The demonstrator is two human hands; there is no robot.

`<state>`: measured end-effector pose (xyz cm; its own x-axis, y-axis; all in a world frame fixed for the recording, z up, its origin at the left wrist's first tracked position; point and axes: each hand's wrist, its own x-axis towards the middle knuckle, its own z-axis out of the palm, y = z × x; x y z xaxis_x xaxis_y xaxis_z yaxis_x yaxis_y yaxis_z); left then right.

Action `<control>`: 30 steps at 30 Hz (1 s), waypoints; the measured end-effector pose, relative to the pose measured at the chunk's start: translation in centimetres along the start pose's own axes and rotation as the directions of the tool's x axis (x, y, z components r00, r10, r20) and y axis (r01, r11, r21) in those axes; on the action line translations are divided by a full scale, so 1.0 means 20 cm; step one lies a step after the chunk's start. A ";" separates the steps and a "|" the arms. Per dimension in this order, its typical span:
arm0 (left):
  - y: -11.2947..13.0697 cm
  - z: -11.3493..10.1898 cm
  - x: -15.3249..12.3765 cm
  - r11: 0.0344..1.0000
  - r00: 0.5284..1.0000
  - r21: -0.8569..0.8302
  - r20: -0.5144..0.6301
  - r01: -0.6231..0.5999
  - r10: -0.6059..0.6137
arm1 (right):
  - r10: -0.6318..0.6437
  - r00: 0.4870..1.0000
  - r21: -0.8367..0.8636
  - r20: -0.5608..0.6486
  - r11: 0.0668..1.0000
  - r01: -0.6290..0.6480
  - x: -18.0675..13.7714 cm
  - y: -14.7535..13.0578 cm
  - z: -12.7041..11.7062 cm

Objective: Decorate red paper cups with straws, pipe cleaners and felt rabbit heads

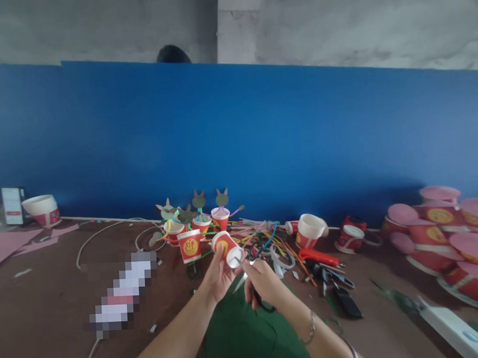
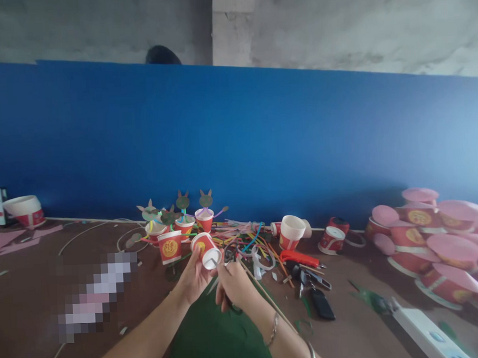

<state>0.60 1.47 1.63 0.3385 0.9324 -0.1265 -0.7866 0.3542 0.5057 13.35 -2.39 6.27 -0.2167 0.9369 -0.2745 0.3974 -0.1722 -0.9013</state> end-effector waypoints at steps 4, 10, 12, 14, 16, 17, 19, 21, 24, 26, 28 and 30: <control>-0.01 0.01 0.00 1.000 0.999 0.023 -0.046 -0.012 0.013 | -0.289 0.951 -0.661 -0.113 0.736 0.146 -0.03 0.01 0.01; -0.02 0.02 0.01 0.999 0.988 0.041 -0.151 -0.017 0.023 | -0.261 0.961 -0.645 -0.092 0.751 0.142 -0.03 0.02 0.00; -0.02 0.01 0.01 0.999 0.992 0.025 -0.125 -0.032 0.035 | -0.096 0.995 -0.342 -0.024 0.936 0.082 -0.01 0.01 -0.02; -0.02 0.00 0.00 1.000 0.993 -0.001 -0.115 -0.015 0.015 | 0.034 0.994 0.029 0.107 0.999 -0.037 0.00 0.00 -0.04; -0.01 0.00 0.00 1.000 0.994 -0.019 -0.106 0.010 -0.012 | 0.096 0.975 0.369 0.199 0.914 -0.165 0.01 -0.01 -0.05; -0.01 0.00 0.00 1.000 0.996 -0.020 -0.088 0.016 -0.018 | 0.119 0.965 0.499 0.233 0.837 -0.224 0.01 -0.02 -0.06; 0.00 0.00 -0.01 1.000 0.999 -0.014 -0.045 0.016 -0.017 | 0.140 0.954 0.647 0.265 0.708 -0.284 0.02 -0.03 -0.06; 0.01 0.00 -0.01 1.000 1.000 -0.015 -0.018 0.022 -0.022 | 0.111 0.969 0.614 0.222 0.756 -0.227 0.02 -0.03 -0.06; 0.00 0.00 0.00 0.999 1.000 -0.023 0.009 0.024 -0.024 | 0.012 0.999 0.256 0.053 0.966 -0.025 0.02 0.00 -0.05; 0.00 0.00 0.00 1.000 1.000 -0.014 0.023 -0.001 0.001 | -0.063 0.997 -0.053 -0.040 0.997 0.061 0.02 0.03 -0.04; -0.01 0.00 0.01 1.000 1.000 -0.001 0.002 -0.028 0.028 | -0.120 0.989 -0.257 -0.087 0.962 0.094 0.02 0.05 -0.03; -0.01 0.00 0.01 0.999 0.998 0.007 -0.059 -0.036 0.036 | -0.110 0.992 -0.289 -0.066 0.954 0.086 0.01 0.05 -0.01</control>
<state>0.84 1.52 1.39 0.2790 0.9472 -0.1581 -0.7947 0.3201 0.5157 13.96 -2.28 5.31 -0.1998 0.9681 -0.1511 0.6176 0.0047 -0.7865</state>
